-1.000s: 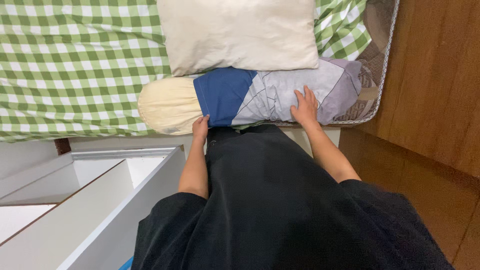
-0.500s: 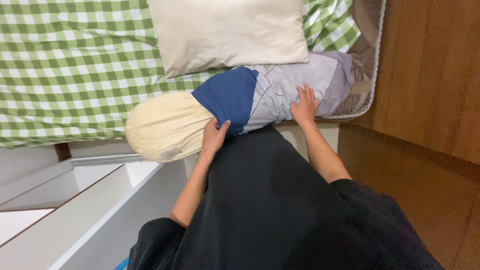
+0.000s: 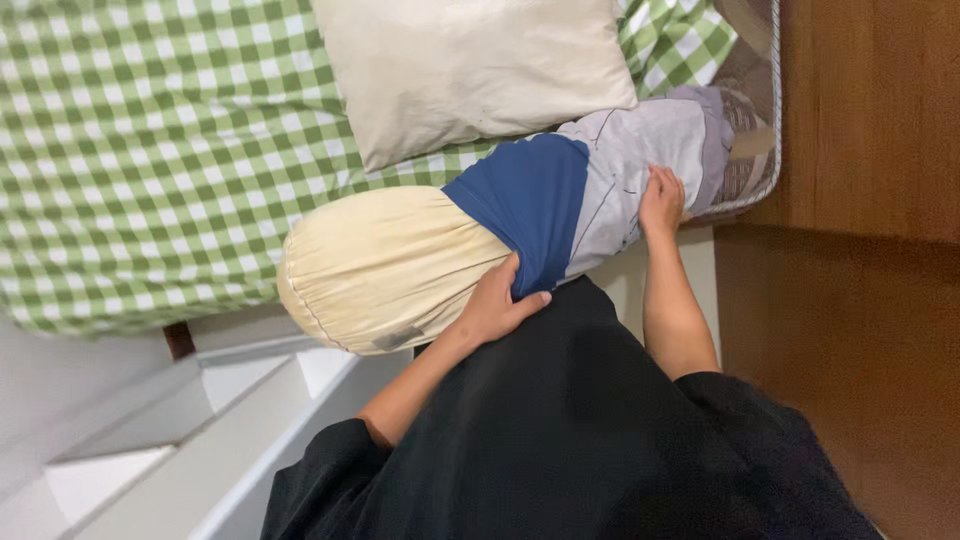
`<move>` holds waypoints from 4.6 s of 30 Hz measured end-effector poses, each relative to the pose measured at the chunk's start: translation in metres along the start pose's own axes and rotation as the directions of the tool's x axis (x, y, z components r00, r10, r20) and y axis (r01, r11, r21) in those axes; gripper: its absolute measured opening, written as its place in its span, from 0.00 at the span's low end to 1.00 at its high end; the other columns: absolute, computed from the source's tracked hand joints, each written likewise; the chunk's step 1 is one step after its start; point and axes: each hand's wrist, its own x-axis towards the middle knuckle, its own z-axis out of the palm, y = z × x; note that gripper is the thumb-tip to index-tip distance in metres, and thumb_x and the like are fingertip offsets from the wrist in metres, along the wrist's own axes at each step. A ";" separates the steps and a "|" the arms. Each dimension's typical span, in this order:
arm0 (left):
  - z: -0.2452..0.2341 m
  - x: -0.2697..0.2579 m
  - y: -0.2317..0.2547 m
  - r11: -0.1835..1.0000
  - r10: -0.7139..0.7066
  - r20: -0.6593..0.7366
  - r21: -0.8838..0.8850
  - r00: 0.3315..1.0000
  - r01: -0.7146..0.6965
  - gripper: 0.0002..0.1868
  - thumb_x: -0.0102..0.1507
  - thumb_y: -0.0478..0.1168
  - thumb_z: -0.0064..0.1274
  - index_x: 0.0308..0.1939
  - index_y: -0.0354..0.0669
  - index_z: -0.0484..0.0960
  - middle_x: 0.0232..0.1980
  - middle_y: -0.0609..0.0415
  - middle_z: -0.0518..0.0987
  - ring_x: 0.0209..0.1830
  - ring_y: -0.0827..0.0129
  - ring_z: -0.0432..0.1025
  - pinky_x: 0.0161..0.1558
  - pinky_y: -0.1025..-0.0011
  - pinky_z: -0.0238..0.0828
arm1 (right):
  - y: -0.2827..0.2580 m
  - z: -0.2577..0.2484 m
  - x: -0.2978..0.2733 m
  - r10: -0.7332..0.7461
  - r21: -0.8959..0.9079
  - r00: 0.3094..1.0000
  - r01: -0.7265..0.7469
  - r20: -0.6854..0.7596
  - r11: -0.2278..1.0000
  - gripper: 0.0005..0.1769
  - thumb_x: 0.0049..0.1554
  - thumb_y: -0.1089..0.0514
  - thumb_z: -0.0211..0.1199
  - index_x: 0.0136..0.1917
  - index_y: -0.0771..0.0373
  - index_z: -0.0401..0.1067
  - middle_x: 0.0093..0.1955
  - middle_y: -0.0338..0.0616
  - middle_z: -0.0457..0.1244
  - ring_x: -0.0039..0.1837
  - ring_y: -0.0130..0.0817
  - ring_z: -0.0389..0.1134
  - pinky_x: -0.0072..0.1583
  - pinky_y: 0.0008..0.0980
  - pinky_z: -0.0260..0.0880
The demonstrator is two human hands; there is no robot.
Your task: The person puts a pillow into a pillowcase, places it on the bed, and pulls the sheets straight to smooth them out.
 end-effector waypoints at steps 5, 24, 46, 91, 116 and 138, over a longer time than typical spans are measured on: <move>-0.025 -0.029 -0.012 0.965 0.134 0.216 0.195 0.967 -0.178 0.32 0.57 0.56 0.63 0.48 0.33 0.70 0.30 0.38 0.74 0.31 0.45 0.72 0.35 0.56 0.66 | -0.004 0.007 -0.070 0.164 0.033 0.982 -0.162 -0.097 0.986 0.21 0.66 0.50 0.52 0.67 0.60 0.73 0.71 0.51 0.63 0.74 0.51 0.60 0.73 0.41 0.56; -0.002 -0.104 -0.040 0.732 0.436 0.813 -0.069 0.387 -0.678 0.20 0.64 0.52 0.57 0.40 0.37 0.72 0.28 0.39 0.76 0.31 0.40 0.74 0.36 0.49 0.68 | -0.031 0.049 -0.356 0.561 0.463 0.721 -0.692 0.405 0.555 0.33 0.64 0.42 0.52 0.76 0.60 0.63 0.75 0.49 0.61 0.77 0.38 0.60 0.74 0.35 0.58; 0.135 -0.100 0.023 0.741 0.158 0.950 0.066 0.269 -0.669 0.22 0.63 0.50 0.55 0.42 0.33 0.69 0.27 0.38 0.77 0.33 0.39 0.75 0.39 0.49 0.70 | -0.126 -0.230 -0.288 0.220 -0.015 0.946 -0.223 0.237 0.975 0.26 0.51 0.44 0.62 0.60 0.56 0.79 0.55 0.55 0.66 0.61 0.50 0.66 0.64 0.41 0.65; 0.267 0.105 -0.073 0.987 -0.122 0.652 -0.001 0.748 0.162 0.10 0.67 0.42 0.53 0.47 0.39 0.81 0.44 0.52 0.84 0.44 0.70 0.76 0.46 0.66 0.73 | 0.002 -0.266 -0.185 0.123 0.553 0.975 -0.206 0.184 0.807 0.21 0.63 0.47 0.53 0.37 0.64 0.65 0.40 0.38 0.57 0.43 0.29 0.58 0.46 0.29 0.61; 0.267 0.071 -0.071 0.974 0.125 -0.154 0.207 0.980 -0.092 0.19 0.55 0.50 0.62 0.38 0.37 0.81 0.33 0.39 0.82 0.34 0.45 0.75 0.36 0.59 0.70 | 0.085 -0.151 -0.275 0.230 0.727 0.810 -0.586 0.540 0.358 0.35 0.58 0.44 0.63 0.71 0.59 0.54 0.71 0.51 0.53 0.69 0.43 0.55 0.65 0.46 0.59; 0.291 0.095 -0.187 0.980 0.084 0.536 -0.198 0.840 0.028 0.18 0.58 0.46 0.57 0.45 0.37 0.82 0.45 0.43 0.81 0.45 0.55 0.77 0.51 0.61 0.73 | 0.159 -0.161 -0.178 0.146 -0.061 0.984 -0.140 0.099 0.988 0.23 0.63 0.45 0.63 0.37 0.65 0.75 0.38 0.55 0.66 0.41 0.50 0.67 0.43 0.47 0.63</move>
